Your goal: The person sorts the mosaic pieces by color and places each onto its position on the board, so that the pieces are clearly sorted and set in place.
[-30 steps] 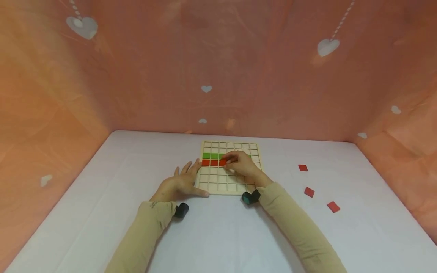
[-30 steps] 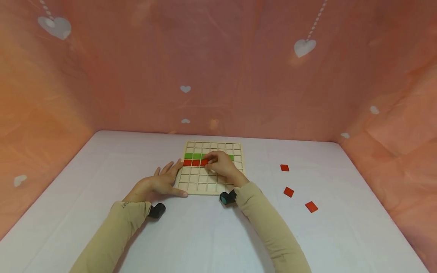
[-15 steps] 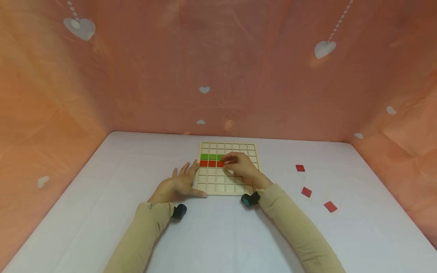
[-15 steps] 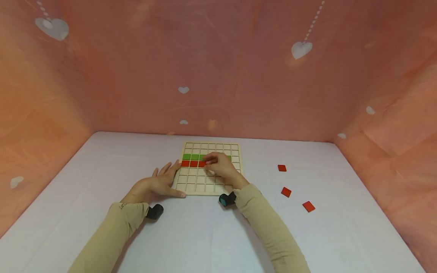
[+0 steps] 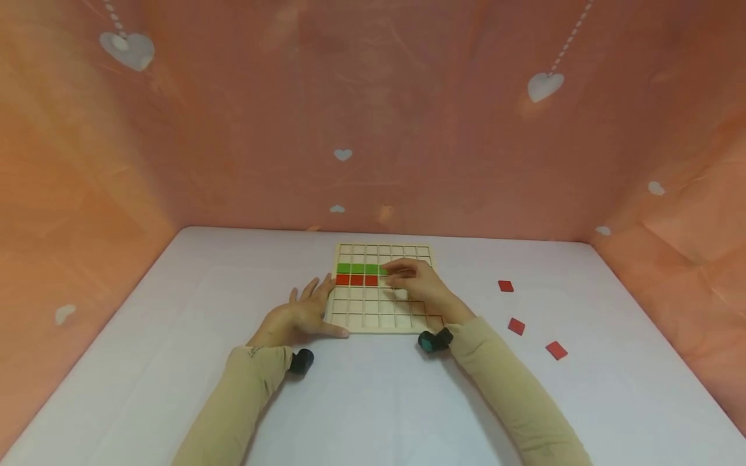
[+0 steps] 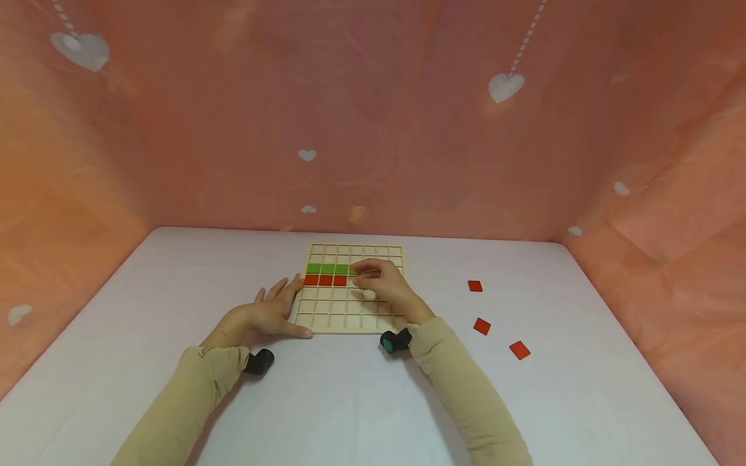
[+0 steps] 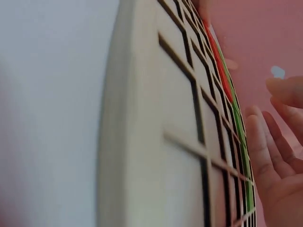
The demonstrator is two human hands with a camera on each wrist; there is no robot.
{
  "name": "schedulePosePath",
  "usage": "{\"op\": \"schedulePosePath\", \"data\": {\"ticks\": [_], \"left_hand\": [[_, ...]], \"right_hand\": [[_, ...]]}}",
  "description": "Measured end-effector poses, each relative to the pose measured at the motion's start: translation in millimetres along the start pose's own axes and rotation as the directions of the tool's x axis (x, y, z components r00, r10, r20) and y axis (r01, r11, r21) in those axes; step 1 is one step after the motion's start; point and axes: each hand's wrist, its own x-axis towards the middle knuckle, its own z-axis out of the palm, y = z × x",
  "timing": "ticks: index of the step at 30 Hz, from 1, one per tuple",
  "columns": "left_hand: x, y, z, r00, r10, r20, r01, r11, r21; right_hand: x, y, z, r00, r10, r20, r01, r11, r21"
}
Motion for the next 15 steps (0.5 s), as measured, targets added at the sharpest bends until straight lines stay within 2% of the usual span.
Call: {"op": "schedulePosePath", "data": {"ticks": [3, 8, 15], "left_hand": [[0.6, -2.5, -0.2, 1.0, -0.009, -0.008, 0.009, 1.0, -0.009], [3.6, -8.3, 2.8, 1.0, 0.016, -0.011, -0.016, 1.0, 0.011], [-1.3, -1.0, 0.0, 0.999, 0.033, -0.01, -0.033, 0.999, -0.009]], "right_hand": [[-4.7, 1, -5, 1.0, 0.008, -0.004, -0.008, 1.0, 0.011], [-12.9, 5, -13, 0.999, 0.036, -0.032, -0.036, 0.999, 0.014], [-18.6, 12, -22, 0.997, 0.034, -0.066, -0.031, 0.998, 0.048]]}}
